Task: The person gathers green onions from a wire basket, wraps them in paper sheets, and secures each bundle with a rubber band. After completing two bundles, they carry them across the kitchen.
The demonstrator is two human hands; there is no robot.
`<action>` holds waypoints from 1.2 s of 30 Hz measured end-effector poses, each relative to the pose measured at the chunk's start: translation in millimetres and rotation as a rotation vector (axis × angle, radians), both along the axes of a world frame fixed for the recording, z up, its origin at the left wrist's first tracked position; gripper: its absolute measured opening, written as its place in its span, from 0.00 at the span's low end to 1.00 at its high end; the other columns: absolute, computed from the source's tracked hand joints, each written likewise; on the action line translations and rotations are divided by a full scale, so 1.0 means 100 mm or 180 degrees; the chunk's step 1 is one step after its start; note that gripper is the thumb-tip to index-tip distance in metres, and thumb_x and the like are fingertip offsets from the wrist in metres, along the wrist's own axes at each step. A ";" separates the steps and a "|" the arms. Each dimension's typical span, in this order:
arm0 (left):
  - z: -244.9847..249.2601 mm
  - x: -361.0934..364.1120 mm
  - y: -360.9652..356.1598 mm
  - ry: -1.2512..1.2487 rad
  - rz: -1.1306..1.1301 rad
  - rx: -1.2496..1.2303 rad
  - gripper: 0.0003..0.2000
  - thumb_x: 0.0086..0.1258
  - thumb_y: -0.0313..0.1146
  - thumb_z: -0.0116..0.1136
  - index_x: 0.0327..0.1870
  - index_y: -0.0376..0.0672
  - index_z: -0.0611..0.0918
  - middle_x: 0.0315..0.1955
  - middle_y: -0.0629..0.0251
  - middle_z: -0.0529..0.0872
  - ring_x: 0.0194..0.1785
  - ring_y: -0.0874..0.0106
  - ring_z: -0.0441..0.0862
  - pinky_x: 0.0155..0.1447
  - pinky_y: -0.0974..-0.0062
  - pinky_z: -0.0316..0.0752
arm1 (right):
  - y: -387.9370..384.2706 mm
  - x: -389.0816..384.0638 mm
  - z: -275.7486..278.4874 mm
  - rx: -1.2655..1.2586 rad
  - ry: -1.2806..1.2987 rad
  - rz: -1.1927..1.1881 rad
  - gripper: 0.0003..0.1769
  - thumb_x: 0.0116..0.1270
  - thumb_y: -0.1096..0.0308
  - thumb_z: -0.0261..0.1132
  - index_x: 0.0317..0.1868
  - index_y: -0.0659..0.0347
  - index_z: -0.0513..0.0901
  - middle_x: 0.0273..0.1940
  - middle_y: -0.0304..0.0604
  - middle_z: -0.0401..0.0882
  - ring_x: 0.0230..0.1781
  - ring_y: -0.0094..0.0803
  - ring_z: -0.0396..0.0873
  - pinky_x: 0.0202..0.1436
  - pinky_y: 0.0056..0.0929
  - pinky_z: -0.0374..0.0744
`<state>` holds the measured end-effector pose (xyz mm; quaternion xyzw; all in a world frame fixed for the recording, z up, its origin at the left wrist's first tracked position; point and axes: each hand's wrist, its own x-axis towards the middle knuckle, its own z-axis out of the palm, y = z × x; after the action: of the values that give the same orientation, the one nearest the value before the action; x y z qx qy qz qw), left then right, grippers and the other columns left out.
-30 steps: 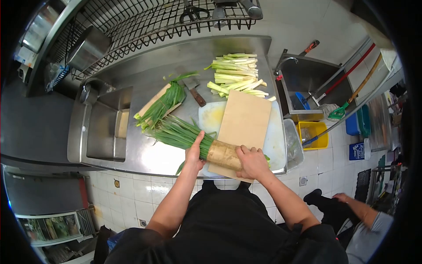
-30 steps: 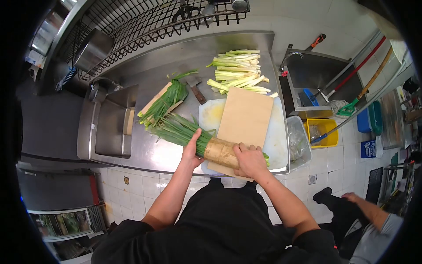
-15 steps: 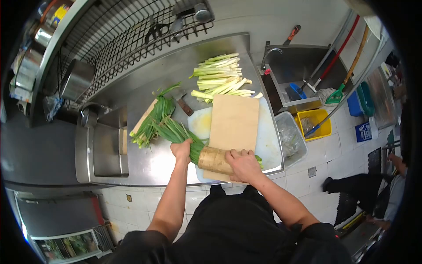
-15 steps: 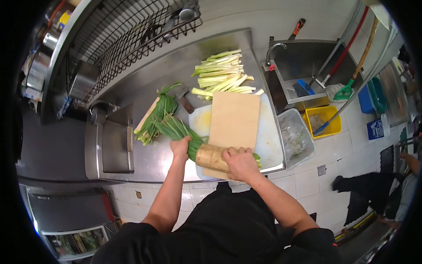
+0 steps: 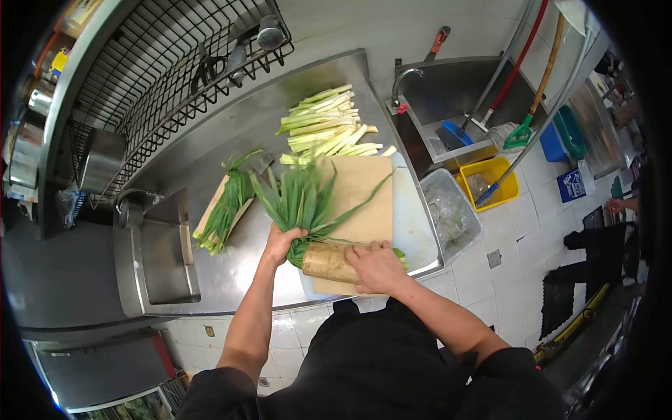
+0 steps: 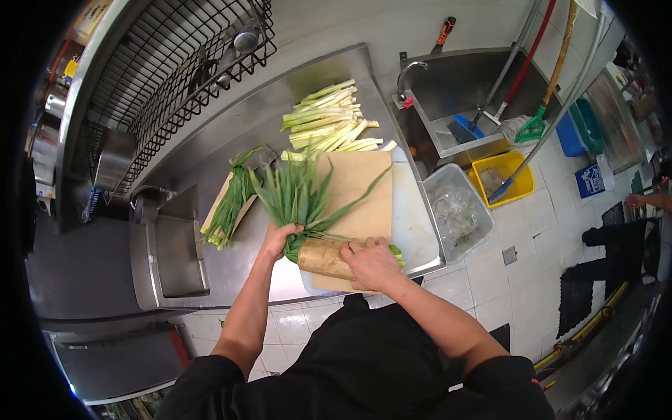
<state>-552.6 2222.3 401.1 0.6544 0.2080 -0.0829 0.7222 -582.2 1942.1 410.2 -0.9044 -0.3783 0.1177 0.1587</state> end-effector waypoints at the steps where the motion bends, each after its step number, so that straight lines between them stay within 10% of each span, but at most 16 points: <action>1: 0.01 0.02 0.02 -0.0098 -0.0397 0.0081 0.24 0.56 0.21 0.64 0.57 0.30 0.79 0.48 0.56 0.86 0.49 0.66 0.84 0.55 0.68 0.79 | 0.00 0.00 -0.01 -0.0023 -0.0043 0.0013 0.41 0.43 0.52 0.79 0.59 0.57 0.76 0.48 0.42 0.83 0.46 0.46 0.82 0.51 0.47 0.75; 9: 0.17 0.44 -0.23 -0.0292 -0.3389 0.0946 0.49 0.48 0.48 0.84 0.71 0.35 0.70 0.63 0.52 0.81 0.65 0.62 0.77 0.71 0.67 0.69 | 0.00 0.06 0.05 -0.0432 0.0415 0.0064 0.45 0.45 0.48 0.79 0.64 0.56 0.76 0.53 0.45 0.84 0.51 0.48 0.82 0.55 0.48 0.76; 16: 0.38 0.51 -0.53 -0.0822 -0.4585 0.1761 0.51 0.44 0.57 0.82 0.68 0.35 0.71 0.64 0.45 0.75 0.67 0.51 0.74 0.70 0.62 0.69 | 0.00 0.05 -0.01 0.0138 0.0697 -0.0261 0.42 0.44 0.53 0.80 0.63 0.51 0.78 0.59 0.49 0.81 0.60 0.47 0.80 0.64 0.49 0.76; 26: 0.13 0.57 -0.55 -0.1004 -0.4802 0.1910 0.42 0.48 0.52 0.77 0.65 0.40 0.77 0.58 0.49 0.82 0.60 0.52 0.81 0.64 0.60 0.74 | -0.16 -0.24 0.45 0.0831 -0.0152 -0.1012 0.32 0.56 0.55 0.78 0.56 0.65 0.81 0.53 0.55 0.82 0.58 0.50 0.78 0.60 0.49 0.74; 32: 0.31 0.46 -0.57 -0.0674 -0.4705 0.2385 0.37 0.49 0.52 0.76 0.57 0.35 0.80 0.49 0.47 0.88 0.53 0.51 0.85 0.57 0.60 0.78 | 0.49 0.81 0.70 0.1608 0.0179 0.0111 0.25 0.56 0.79 0.62 0.57 0.58 0.82 0.49 0.49 0.84 0.57 0.45 0.79 0.62 0.41 0.73; 36: 0.08 0.42 -0.50 -0.1311 -0.4411 0.2354 0.39 0.50 0.55 0.74 0.59 0.35 0.79 0.47 0.45 0.88 0.52 0.51 0.85 0.60 0.60 0.78 | 0.96 1.36 0.25 -0.0050 0.0873 0.0823 0.24 0.61 0.74 0.61 0.59 0.52 0.83 0.53 0.48 0.86 0.59 0.47 0.80 0.63 0.43 0.73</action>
<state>-511.0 2171.8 409.1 0.8330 -0.3676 -0.3151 0.2676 -446.3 2037.8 434.9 -0.8249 -0.4653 0.2623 0.1853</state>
